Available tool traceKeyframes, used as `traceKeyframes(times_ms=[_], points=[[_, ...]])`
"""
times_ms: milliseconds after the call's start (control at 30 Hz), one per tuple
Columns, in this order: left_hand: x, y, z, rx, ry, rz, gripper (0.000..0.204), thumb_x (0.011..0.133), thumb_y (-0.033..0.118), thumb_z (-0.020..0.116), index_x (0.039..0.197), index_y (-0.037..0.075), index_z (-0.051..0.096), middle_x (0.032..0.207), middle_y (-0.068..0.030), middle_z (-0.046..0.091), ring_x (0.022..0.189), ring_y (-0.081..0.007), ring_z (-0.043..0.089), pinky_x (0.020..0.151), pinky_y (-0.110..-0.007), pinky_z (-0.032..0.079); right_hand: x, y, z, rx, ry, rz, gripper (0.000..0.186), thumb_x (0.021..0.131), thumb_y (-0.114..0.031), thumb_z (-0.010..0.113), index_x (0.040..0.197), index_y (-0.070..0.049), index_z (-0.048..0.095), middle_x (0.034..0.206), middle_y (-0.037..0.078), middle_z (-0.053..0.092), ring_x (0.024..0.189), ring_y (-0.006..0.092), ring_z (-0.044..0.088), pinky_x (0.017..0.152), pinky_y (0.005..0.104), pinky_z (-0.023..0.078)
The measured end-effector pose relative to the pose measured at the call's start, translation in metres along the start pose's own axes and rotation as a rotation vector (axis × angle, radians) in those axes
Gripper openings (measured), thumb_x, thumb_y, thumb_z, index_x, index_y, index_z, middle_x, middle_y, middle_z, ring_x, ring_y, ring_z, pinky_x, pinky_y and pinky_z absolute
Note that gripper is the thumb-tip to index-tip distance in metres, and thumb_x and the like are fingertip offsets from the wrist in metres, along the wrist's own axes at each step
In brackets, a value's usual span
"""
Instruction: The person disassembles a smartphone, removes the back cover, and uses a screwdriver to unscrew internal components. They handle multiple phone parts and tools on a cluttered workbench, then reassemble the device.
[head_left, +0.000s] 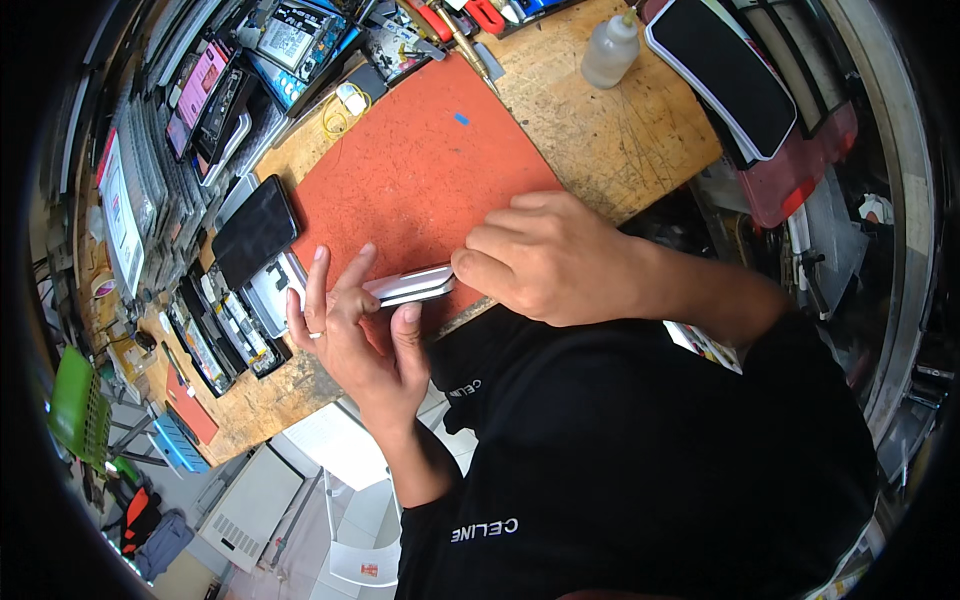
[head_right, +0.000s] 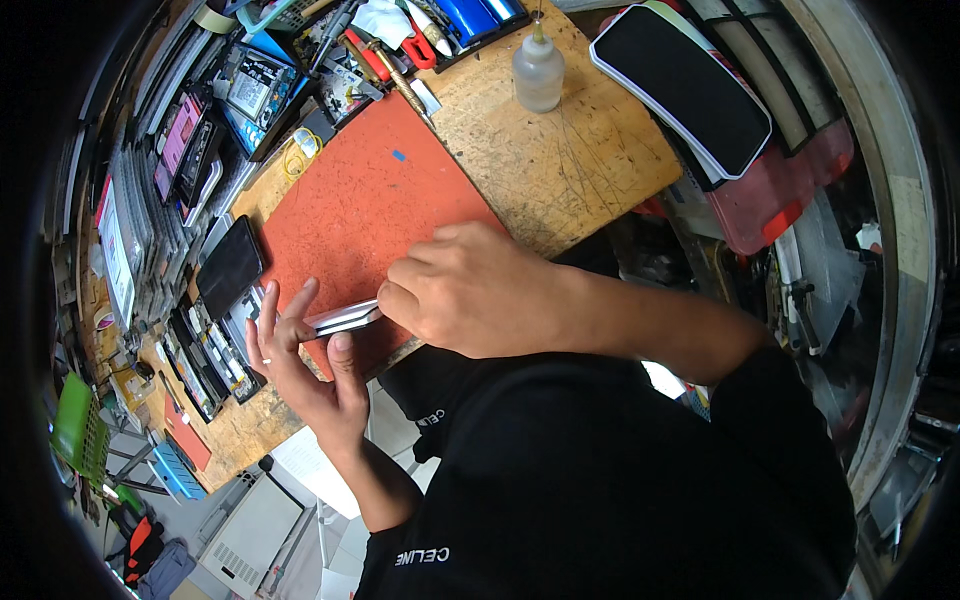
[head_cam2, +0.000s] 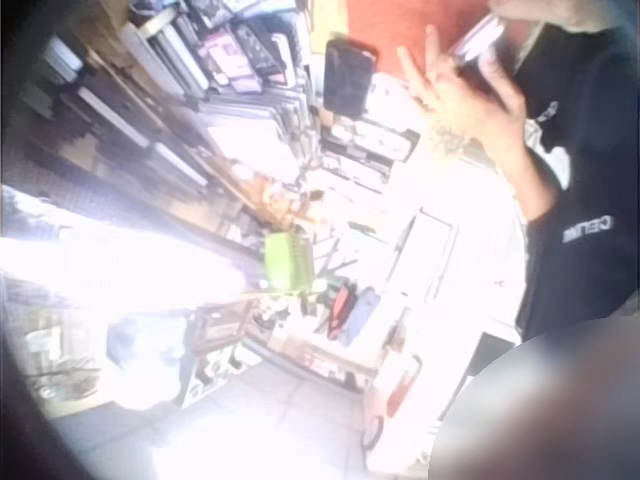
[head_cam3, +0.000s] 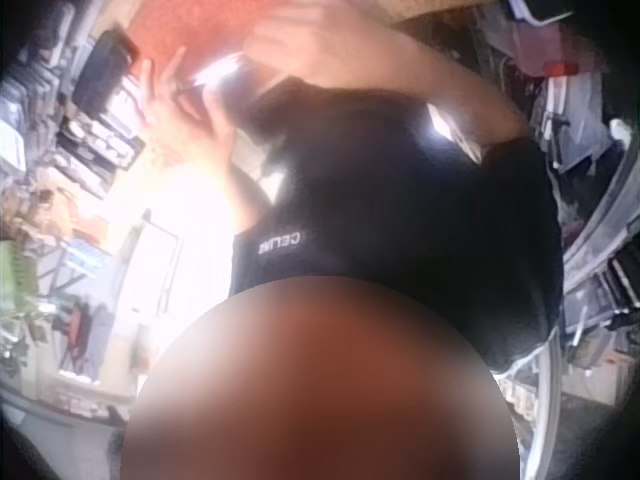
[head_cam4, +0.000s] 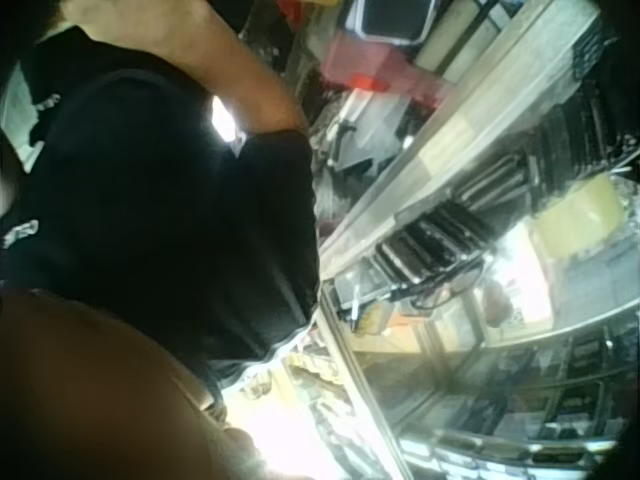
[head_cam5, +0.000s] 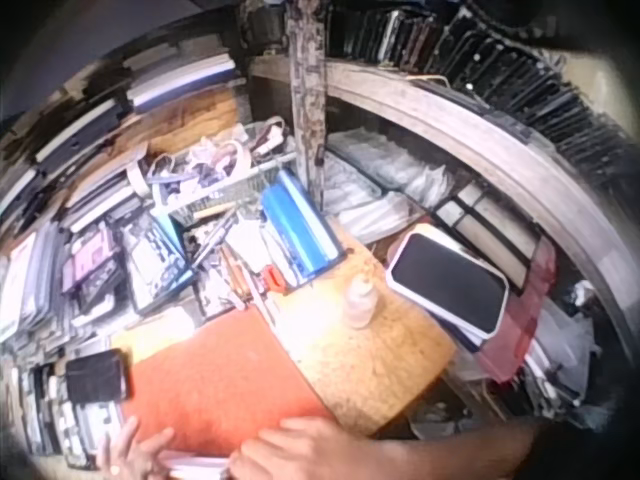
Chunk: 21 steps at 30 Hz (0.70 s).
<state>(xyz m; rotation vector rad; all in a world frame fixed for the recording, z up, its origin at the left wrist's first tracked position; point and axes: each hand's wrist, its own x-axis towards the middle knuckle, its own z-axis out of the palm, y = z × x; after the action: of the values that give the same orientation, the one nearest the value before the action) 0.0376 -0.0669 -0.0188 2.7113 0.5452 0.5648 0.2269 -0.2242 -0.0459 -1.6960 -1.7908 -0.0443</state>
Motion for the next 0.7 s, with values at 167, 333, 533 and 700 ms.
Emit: traceKeyframes(times_ms=[167,333,533,700], points=[[-0.001,0.000,0.001,0.000,0.024,-0.031,0.029,0.101,0.031,0.072,0.106,0.010,0.053,0.135,-0.0109,0.076,0.150,-0.0378,0.051,0.129,-0.056,0.016,-0.004,0.003,0.007,0.026,0.043,0.012,0.008,0.084,-0.012,0.069,0.088,-0.007,0.065,0.082,0.006,0.066,0.078,0.0226,0.070,0.071,0.0368,0.055],[-0.001,0.000,0.006,-0.026,0.068,-0.025,0.028,0.101,0.031,0.072,0.105,0.011,0.054,0.137,-0.0120,0.075,0.149,-0.0375,0.052,0.130,-0.055,0.016,-0.005,0.004,0.010,0.035,0.110,0.020,0.008,0.084,-0.012,0.069,0.088,-0.006,0.065,0.082,0.006,0.065,0.076,0.0225,0.068,0.071,0.0368,0.055],[-0.006,-0.003,0.004,0.027,0.029,-0.001,0.029,0.105,0.032,0.067,0.115,0.008,0.054,0.139,-0.0145,0.072,0.147,-0.0367,0.054,0.129,-0.055,0.017,-0.003,-0.003,0.000,0.050,0.128,0.016,0.010,0.082,-0.014,0.071,0.084,-0.006,0.065,0.079,0.006,0.065,0.075,0.0228,0.068,0.068,0.0369,0.055],[-0.010,-0.004,0.008,0.011,0.069,0.012,0.028,0.106,0.033,0.066,0.110,0.008,0.053,0.141,-0.0143,0.072,0.148,-0.0373,0.054,0.129,-0.055,0.016,0.001,-0.008,-0.005,-0.080,0.018,0.007,0.012,0.081,-0.016,0.071,0.079,-0.006,0.066,0.077,0.007,0.067,0.075,0.0217,0.069,0.068,0.0353,0.054]])
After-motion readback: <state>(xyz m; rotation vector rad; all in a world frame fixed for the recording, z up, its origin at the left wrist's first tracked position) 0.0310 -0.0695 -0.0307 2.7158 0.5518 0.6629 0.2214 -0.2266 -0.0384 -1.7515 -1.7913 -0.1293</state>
